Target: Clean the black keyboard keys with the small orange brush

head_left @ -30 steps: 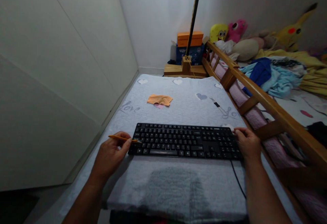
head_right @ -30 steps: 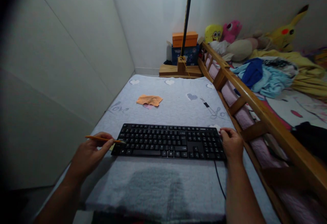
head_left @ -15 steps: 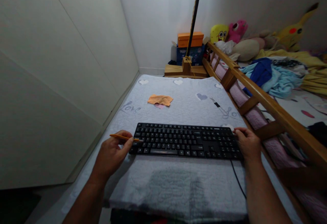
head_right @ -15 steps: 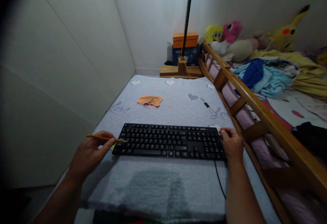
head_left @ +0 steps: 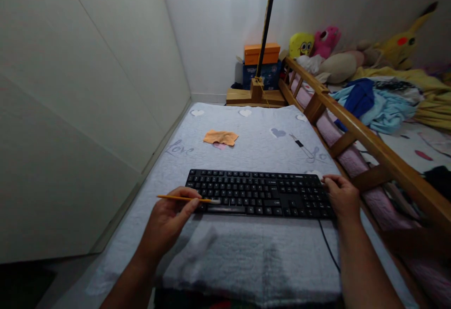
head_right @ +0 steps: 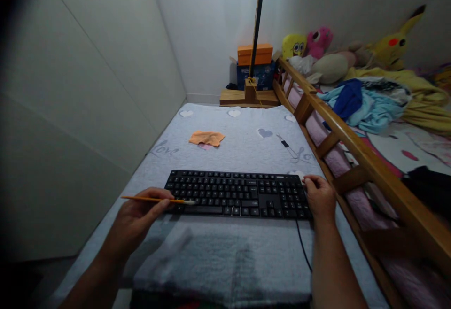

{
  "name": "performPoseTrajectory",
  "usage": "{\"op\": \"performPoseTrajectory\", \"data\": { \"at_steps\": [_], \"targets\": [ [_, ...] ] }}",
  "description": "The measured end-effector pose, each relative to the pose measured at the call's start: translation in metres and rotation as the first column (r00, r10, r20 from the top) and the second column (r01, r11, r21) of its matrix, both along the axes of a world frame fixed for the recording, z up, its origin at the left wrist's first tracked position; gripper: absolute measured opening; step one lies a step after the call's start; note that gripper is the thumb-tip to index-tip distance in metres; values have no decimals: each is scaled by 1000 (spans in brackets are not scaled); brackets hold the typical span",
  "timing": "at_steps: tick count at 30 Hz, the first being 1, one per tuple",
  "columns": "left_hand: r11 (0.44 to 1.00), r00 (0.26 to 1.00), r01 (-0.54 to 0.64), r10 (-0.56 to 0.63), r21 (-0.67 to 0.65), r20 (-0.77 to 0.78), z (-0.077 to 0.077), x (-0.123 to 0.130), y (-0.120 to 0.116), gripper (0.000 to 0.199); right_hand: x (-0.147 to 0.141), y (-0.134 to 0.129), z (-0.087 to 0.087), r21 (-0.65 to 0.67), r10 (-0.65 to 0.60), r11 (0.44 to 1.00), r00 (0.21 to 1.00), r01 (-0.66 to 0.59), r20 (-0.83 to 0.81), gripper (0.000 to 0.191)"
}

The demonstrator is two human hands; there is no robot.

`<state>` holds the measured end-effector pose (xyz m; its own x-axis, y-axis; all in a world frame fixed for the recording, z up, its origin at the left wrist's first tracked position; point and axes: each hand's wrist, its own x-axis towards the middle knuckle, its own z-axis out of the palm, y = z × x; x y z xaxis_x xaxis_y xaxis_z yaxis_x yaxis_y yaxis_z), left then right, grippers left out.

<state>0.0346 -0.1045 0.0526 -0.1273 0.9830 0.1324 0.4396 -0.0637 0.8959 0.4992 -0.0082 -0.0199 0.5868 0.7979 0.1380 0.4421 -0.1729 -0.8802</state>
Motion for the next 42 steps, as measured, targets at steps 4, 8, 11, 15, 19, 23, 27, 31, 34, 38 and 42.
{"op": "performPoseTrajectory", "data": {
  "at_steps": [4, 8, 11, 15, 19, 23, 27, 31, 34, 38, 42],
  "targets": [
    [994, 991, 93, -87, -54, 104, -13, 29, 1, 15, 1, -1, -3, -4, -11, 1000, 1000, 11, -4, 29],
    [992, 991, 105, -98, -75, 87, -18, 39, 3, 16, 4, 1, -8, -1, -2, 1000, 1000, 2, -14, 29],
    [993, 995, 100, -98, -68, 30, -19, 38, 5, 17, 5, 2, -10, 0, -6, 1000, 1000, 6, -22, 29],
    [995, 994, 82, -86, -65, -62, -19, 31, 6, 19, 4, 1, -8, -13, -11, 1000, 999, 11, -34, 29],
    [998, 988, 51, -57, -46, -142, -17, 21, 5, 20, 0, 0, -4, -28, -15, 999, 1000, 15, -13, 29],
    [999, 973, 3, -12, -41, -232, -16, 9, 3, 22, 1, 0, -2, -44, -14, 999, 1000, 14, 9, 30],
    [998, 966, -43, 30, -45, -258, -14, -1, 1, 25, 1, 0, -1, -42, -2, 999, 999, 3, 35, 29],
    [996, 958, -72, 57, -45, -281, -12, -9, 0, 26, -1, 0, 0, -29, -7, 1000, 1000, 7, 15, 28],
    [995, 947, -92, 74, -44, -312, -10, -16, 0, 27, 0, 0, -1, -21, -7, 1000, 1000, 8, 17, 28],
    [992, 924, -124, 106, -26, -367, -7, -26, -2, 28, 2, 0, -4, -26, 1, 1000, 1000, 0, 27, 29],
    [987, 891, -162, 145, -2, -431, -6, -36, -4, 28, 0, -1, -1, -38, -19, 999, 999, 20, 26, 28]
  ]
}}
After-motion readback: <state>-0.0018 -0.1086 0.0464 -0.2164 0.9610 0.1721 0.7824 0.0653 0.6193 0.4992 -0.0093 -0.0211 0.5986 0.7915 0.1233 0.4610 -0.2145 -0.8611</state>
